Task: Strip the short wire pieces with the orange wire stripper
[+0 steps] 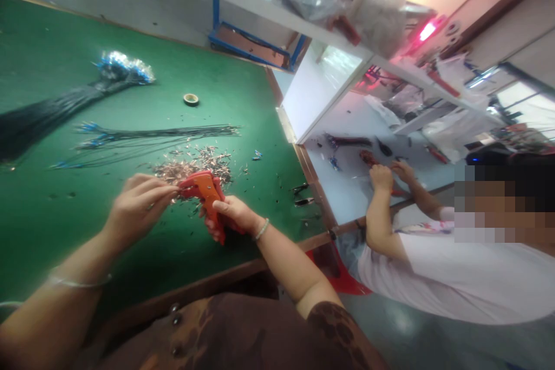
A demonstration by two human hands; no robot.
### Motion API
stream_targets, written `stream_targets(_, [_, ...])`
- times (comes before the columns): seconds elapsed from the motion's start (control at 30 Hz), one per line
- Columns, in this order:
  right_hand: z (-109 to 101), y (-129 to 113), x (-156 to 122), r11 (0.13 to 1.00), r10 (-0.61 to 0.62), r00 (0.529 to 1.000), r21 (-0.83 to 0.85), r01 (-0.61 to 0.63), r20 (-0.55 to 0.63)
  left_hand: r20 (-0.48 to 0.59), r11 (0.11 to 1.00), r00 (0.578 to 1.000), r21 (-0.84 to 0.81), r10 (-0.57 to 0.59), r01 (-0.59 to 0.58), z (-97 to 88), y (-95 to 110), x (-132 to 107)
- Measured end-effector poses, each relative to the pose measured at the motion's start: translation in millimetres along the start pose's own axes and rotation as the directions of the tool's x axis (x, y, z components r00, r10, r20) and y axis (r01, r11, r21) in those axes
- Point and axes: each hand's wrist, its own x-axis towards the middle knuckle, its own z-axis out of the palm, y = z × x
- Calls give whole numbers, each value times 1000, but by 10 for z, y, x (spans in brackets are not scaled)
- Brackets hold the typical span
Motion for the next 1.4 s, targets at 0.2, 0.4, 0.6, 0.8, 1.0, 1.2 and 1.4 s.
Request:
stream_targets(0.2, [-57,-54,-21,998,16,997,67,-21,70,-37,998,999,-47,-31,30,-20,-19,1])
stream_targets(0.4, [-72,-57,-29,1000,24,998,-3,-24,65,-53,999,999,-45,0,-2,-30,7,16])
stream_targets(0.6, [62,-181,-175,984,-35,999,-174,30,-26,-266,984,948,-15,-173,176,-143,74,35])
stream_targets(0.8, [318,-208,-267,403,-242,964,-892,205,112,-299,974,929,-3,-218,227,-125,14,44])
stream_targets(1.0, [390,-17,-228,-249,-148,976,-961,119,159,-226,989,963,-21,-144,143,-83,0,42])
stream_targets(1.2, [350,-341,3,353,-407,904,-935,25,-129,-134,993,987,-98,-84,71,-24,46,9])
stream_targets(1.4, [319,-313,508,813,-323,924,-560,160,-205,-57,990,998,-137,-30,22,48,93,1])
